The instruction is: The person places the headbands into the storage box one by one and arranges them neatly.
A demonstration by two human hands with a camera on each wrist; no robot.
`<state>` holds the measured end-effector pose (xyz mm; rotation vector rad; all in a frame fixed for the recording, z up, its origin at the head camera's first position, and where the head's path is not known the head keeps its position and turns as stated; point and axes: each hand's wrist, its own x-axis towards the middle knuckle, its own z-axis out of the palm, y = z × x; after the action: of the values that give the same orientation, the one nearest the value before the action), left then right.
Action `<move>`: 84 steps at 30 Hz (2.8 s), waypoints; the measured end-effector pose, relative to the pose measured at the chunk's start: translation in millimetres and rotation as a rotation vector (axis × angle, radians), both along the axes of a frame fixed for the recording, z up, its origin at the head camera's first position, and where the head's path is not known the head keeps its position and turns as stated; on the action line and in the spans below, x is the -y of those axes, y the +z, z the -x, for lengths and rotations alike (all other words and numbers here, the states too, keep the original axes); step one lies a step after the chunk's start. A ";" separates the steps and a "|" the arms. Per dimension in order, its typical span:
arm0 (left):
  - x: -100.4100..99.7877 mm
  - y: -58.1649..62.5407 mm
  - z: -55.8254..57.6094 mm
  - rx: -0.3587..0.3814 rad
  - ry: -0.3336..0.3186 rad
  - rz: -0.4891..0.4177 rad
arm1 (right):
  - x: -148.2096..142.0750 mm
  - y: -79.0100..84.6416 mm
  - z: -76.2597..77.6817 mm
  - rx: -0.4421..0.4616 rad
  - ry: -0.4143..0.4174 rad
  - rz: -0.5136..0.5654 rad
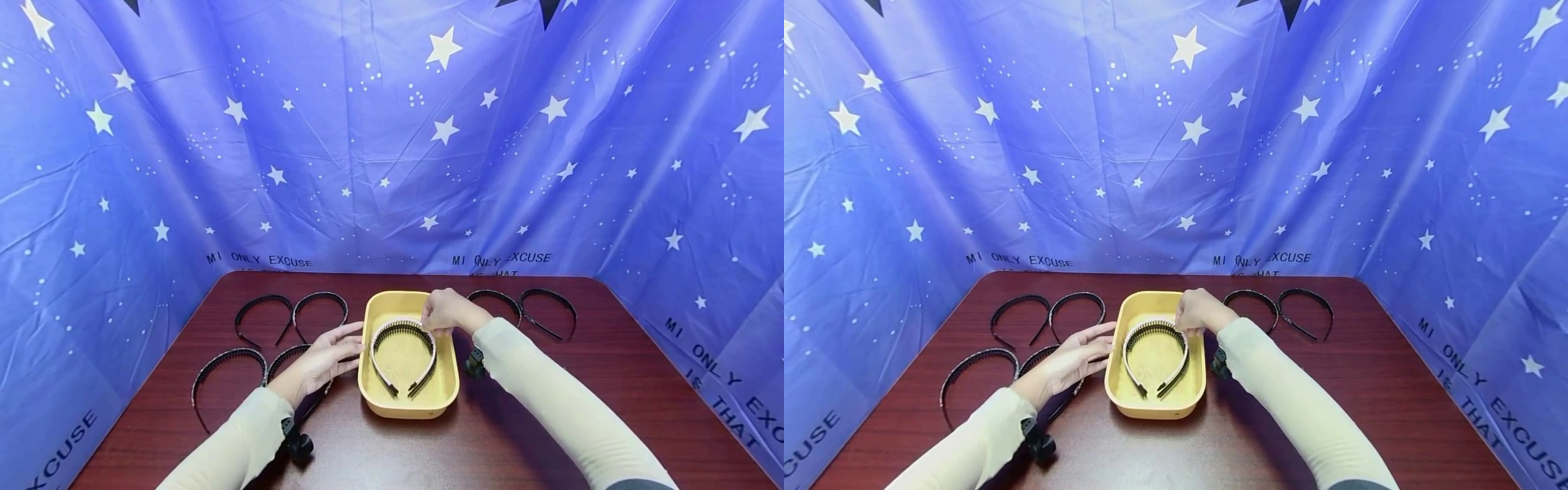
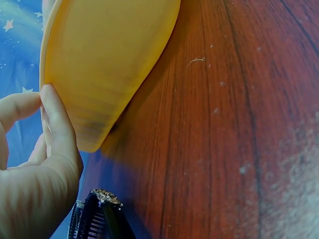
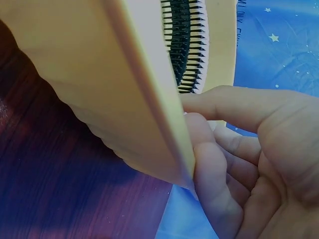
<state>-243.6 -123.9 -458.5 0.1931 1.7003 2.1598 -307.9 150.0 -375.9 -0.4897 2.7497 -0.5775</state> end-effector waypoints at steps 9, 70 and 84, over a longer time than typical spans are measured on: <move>-0.9 0.2 0.4 0.000 0.000 -0.003 | 0.0 0.0 -1.5 -0.020 -0.001 -0.012; -1.9 1.2 0.5 -0.006 0.010 0.003 | -68.6 32.3 -0.5 -0.025 -0.088 0.298; -2.0 1.4 0.0 -0.003 0.020 0.015 | -102.4 36.6 5.0 -0.038 -0.129 0.307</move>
<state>-243.6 -121.9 -457.1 0.1763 1.7265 2.1622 -312.9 252.3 -339.3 -0.3938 2.7544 -1.0413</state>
